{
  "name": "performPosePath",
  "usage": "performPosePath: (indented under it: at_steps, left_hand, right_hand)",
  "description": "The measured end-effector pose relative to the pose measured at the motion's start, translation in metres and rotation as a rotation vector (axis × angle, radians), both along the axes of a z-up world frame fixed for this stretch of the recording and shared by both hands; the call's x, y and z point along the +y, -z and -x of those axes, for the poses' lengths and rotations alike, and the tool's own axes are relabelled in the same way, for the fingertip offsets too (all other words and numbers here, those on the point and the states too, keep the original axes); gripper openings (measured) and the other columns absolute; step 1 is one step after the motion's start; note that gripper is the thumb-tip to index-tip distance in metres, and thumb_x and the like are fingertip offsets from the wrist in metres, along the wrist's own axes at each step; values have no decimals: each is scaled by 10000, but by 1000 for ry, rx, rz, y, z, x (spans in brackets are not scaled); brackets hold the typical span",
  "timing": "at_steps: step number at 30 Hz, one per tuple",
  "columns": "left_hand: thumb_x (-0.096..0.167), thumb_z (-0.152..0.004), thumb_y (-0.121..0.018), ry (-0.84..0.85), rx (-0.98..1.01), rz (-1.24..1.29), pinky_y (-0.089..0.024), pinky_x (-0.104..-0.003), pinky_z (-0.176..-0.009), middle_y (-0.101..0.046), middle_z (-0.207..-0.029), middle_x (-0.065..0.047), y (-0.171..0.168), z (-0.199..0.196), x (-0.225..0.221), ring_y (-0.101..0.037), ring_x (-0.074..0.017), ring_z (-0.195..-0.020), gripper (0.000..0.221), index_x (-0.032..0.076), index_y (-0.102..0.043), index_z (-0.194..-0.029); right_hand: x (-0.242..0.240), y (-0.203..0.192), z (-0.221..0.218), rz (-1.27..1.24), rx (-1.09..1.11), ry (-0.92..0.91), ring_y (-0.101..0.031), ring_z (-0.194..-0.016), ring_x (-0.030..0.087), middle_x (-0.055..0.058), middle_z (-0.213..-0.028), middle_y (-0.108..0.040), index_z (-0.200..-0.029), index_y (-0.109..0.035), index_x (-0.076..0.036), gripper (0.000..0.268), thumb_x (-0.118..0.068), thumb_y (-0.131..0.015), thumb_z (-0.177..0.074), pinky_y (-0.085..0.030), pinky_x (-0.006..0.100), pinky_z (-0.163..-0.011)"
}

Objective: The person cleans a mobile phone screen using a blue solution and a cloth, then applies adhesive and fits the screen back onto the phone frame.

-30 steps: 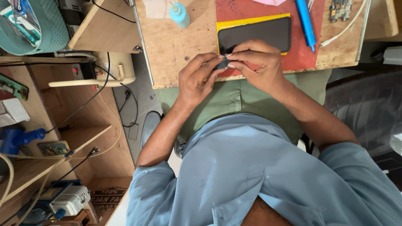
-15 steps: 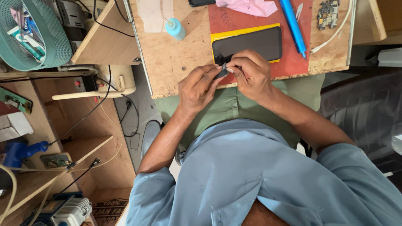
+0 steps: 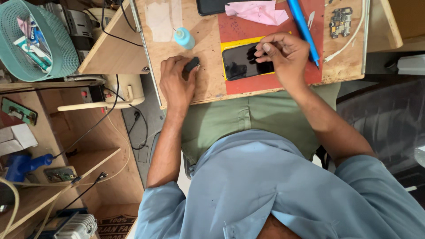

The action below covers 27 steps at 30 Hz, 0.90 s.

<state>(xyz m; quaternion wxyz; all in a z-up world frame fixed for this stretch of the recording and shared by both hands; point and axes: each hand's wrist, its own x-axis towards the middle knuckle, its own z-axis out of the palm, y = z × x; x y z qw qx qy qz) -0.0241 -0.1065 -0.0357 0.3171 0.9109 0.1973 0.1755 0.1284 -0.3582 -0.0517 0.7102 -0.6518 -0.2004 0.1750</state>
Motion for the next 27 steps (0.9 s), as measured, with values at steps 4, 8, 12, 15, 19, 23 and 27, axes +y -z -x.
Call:
performPosePath:
  at_steps: [4,8,12,15,19,23,27]
  left_hand:
    - [120,-771,-877,19,70,21,-493,-414,-897,-664,-1094,-91,0,-3,1,-592,-320,-1043,325,50,-747,-1060]
    - [90,-783,-861,63,56,-16,-496,-411,-910,-655,-1122,-99,-3,-1,0,-594,-323,-1062,369,50,-734,-1128]
    - [74,-788,-856,60,3,-51,-499,-413,-902,-652,-1127,-99,-10,1,-2,-598,-320,-1054,378,51,-726,-1142]
    - [69,-819,-865,66,-123,-112,-507,-410,-871,-654,-1112,-99,-17,3,-8,-606,-309,-1017,361,55,-719,-1149]
    - [44,-826,-863,190,-284,-146,-513,-410,-809,-653,-1070,-115,-23,6,-17,-613,-308,-953,347,43,-706,-1136]
    - [54,-830,-882,285,-346,-141,-515,-394,-762,-652,-1016,-100,-21,4,-28,-628,-294,-905,324,47,-716,-1109]
    - [61,-813,-879,310,-351,-27,-526,-389,-787,-653,-1010,-95,-17,4,-38,-631,-289,-910,332,50,-721,-1105]
  right_hand:
    - [-3,-1,-6,8,29,16,-728,-868,161,110,-977,-708,-1169,-688,75,131,-17,-624,-1101,-677,336,-769]
    - [-2,-3,-3,44,59,-27,-732,-865,160,105,-956,-710,-1083,-695,77,113,-13,-628,-1094,-669,320,-741]
    - [-2,-2,-3,21,66,-46,-738,-864,161,121,-949,-730,-1051,-695,93,64,30,-683,-1050,-657,310,-775]
    - [-3,1,-4,-10,11,-70,-723,-853,163,143,-938,-724,-975,-672,103,77,77,-741,-996,-628,300,-771]
    - [0,4,0,-16,-37,-127,-723,-878,176,167,-979,-718,-957,-680,102,61,113,-736,-980,-632,312,-812]
    - [6,1,12,45,143,-141,-768,-931,173,144,-1045,-743,-1024,-722,71,86,77,-636,-1022,-668,305,-835]
    - [9,-2,21,92,-20,-178,-737,-981,168,129,-1086,-737,-1018,-728,66,72,78,-674,-972,-639,286,-856]
